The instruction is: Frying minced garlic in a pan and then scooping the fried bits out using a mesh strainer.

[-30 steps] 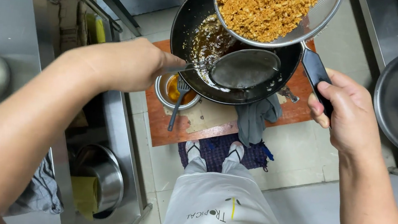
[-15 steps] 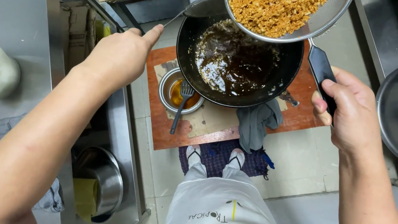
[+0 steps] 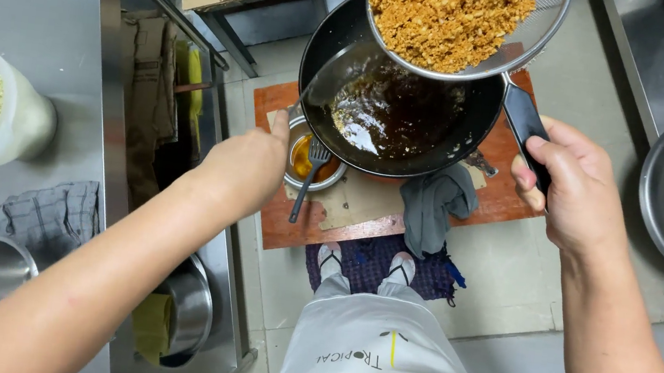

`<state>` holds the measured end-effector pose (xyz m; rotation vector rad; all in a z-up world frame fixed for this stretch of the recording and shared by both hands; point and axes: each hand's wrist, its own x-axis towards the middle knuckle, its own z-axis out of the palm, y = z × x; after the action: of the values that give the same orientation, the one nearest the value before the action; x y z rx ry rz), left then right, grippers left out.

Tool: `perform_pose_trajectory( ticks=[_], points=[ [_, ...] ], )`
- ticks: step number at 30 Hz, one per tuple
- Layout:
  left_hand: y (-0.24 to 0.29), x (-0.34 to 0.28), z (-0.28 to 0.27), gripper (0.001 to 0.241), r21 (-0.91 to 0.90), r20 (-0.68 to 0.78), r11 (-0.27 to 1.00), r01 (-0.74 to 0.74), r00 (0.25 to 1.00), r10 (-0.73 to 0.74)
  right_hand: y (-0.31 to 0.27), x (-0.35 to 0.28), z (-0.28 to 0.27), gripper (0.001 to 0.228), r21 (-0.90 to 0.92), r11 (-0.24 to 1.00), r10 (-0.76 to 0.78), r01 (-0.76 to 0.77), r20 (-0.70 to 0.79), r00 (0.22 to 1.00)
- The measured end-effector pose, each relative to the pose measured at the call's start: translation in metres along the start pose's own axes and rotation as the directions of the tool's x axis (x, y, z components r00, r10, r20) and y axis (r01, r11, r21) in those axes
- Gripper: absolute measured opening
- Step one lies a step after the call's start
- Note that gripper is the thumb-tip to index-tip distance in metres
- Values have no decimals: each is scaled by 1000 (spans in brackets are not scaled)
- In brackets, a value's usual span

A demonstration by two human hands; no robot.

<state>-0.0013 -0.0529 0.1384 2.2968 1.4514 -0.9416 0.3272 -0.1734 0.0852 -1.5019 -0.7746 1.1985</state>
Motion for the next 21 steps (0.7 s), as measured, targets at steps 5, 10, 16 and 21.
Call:
perform_pose_trajectory(
  ticks=[5,10,16,21],
  points=[
    [-4,19,19,103,9,-137,1000,25,990,-23,4,6,-3,25,26,1000,2,-3,23,1000],
    [5,19,27,99,-26,-174,997,69,982,-72,3,4,-3,19,24,1000,-14,13,35,999],
    [18,-13,10,97,-96,41,994,50,998,-47,2,5,-6,17,-1,999,-41,41,57,998],
    [-3,36,39,89,-172,-282,982,82,951,-129,2,6,-6,13,-5,1000,-15,15,48,999]
  ],
)
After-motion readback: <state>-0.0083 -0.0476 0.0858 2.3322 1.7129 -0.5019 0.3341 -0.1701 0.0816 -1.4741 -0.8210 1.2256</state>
